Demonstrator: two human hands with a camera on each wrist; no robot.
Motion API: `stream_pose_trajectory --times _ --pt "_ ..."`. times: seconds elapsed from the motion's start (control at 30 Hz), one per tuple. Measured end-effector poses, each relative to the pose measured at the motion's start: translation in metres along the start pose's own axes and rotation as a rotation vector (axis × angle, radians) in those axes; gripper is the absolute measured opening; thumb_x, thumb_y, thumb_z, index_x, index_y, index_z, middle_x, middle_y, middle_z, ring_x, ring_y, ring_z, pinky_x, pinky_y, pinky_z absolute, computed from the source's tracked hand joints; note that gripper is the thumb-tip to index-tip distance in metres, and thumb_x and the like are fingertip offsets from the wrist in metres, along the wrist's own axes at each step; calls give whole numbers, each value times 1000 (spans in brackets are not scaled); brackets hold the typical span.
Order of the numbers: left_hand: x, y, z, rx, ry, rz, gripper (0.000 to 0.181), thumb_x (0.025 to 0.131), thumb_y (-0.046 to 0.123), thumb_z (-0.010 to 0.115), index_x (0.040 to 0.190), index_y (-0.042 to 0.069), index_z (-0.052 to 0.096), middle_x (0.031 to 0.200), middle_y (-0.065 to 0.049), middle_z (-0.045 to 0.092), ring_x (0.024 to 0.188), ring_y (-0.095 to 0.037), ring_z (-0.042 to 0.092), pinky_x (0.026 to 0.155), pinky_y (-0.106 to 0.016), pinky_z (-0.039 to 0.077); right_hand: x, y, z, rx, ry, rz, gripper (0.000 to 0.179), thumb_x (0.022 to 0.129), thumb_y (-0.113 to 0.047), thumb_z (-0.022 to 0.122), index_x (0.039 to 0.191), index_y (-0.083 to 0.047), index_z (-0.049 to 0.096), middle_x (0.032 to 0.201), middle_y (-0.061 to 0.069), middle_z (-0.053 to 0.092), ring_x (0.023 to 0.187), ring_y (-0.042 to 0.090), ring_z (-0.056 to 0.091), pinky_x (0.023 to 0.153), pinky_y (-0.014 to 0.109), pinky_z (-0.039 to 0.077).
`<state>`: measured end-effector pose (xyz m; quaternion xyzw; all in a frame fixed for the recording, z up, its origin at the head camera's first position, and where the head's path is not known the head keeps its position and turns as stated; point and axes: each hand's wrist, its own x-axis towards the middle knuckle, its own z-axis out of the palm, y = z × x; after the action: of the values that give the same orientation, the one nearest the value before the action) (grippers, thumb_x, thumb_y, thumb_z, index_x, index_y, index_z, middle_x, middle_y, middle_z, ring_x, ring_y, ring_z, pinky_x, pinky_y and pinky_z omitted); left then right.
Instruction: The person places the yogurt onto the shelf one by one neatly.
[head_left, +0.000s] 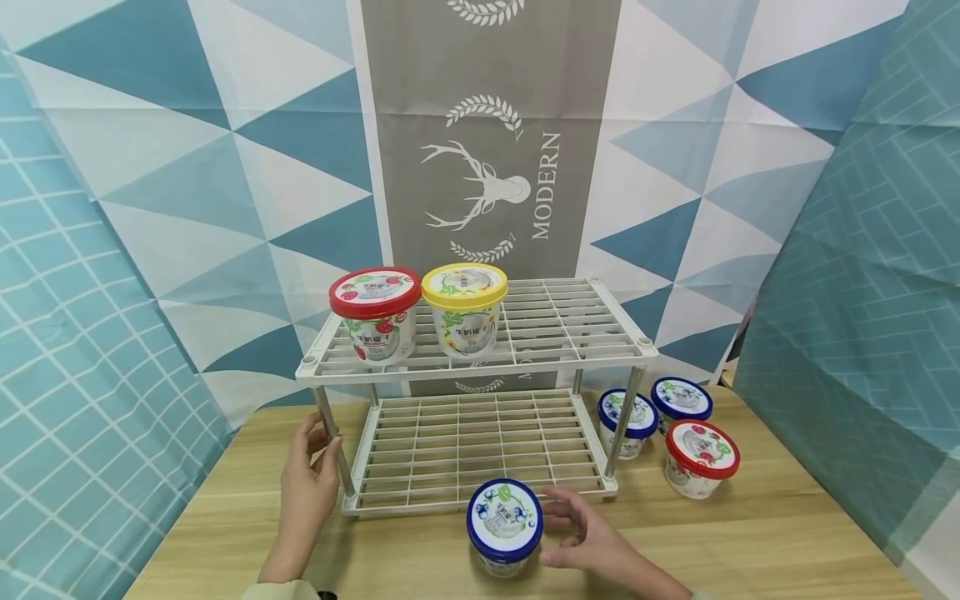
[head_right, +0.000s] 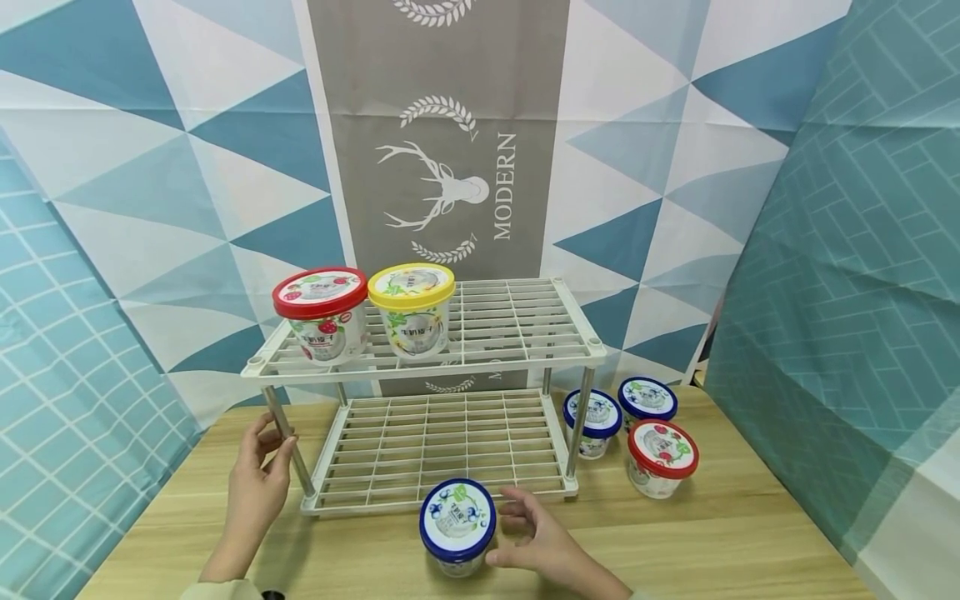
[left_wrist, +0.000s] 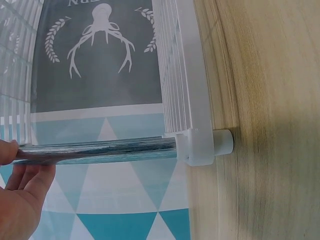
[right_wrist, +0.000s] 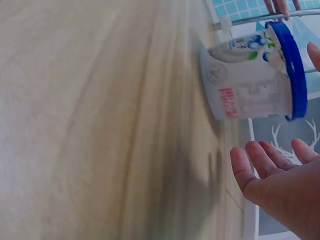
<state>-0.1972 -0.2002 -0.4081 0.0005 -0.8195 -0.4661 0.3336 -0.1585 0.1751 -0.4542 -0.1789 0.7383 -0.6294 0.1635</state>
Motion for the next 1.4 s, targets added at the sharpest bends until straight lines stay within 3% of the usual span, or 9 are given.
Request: stream_pose_trajectory --times 0.13,0.27,0.4,0.63,0.83,1.07,1.4 --pt "0 0 0 8 -4 -6 47 90 -5 54 134 3 40 103 -17 58 98 -16 58 79 7 39 2 5 5 10 -2 24 83 80 -12 73 144 4 22 135 27 44 120 31 49 87 31 51" --pt "0 1 0 7 -7 -3 47 90 -6 54 134 2 40 102 -14 57 100 -28 58 78 7 39 2 9 9 20 -2 29 86 80 -12 73 144 6 19 137 28 41 123 36 46 91 35 49" --pt "-1 1 0 8 -9 -4 47 90 -6 54 134 3 40 102 -13 57 100 -30 58 79 7 39 3 11 13 45 -5 53 87 81 -14 73 145 6 18 138 26 41 124 34 45 99 41 47" --pt "-1 1 0 11 -8 -13 46 90 -6 54 134 2 41 101 -10 56 100 -32 58 79 7 39 8 13 19 77 1 95 91 80 -17 75 144 9 16 138 22 41 124 30 46 105 38 44" --pt "-1 2 -1 17 -14 -21 47 90 -5 54 134 3 40 102 -12 57 102 -33 58 79 8 38 11 13 22 59 15 80 92 78 -18 76 144 8 18 139 24 39 125 32 45 104 33 46" --pt "-1 4 -2 4 -15 -15 46 92 -3 53 135 2 39 104 -15 57 101 -32 57 79 8 38 16 14 30 20 18 49 94 76 -19 78 144 6 18 144 28 32 131 42 36 108 46 40" --pt "-1 3 -1 7 -16 -4 45 92 -4 52 135 2 39 103 -12 56 101 -32 57 79 8 38 18 15 40 21 64 49 99 73 -15 80 146 2 16 142 24 35 130 45 35 107 59 33"
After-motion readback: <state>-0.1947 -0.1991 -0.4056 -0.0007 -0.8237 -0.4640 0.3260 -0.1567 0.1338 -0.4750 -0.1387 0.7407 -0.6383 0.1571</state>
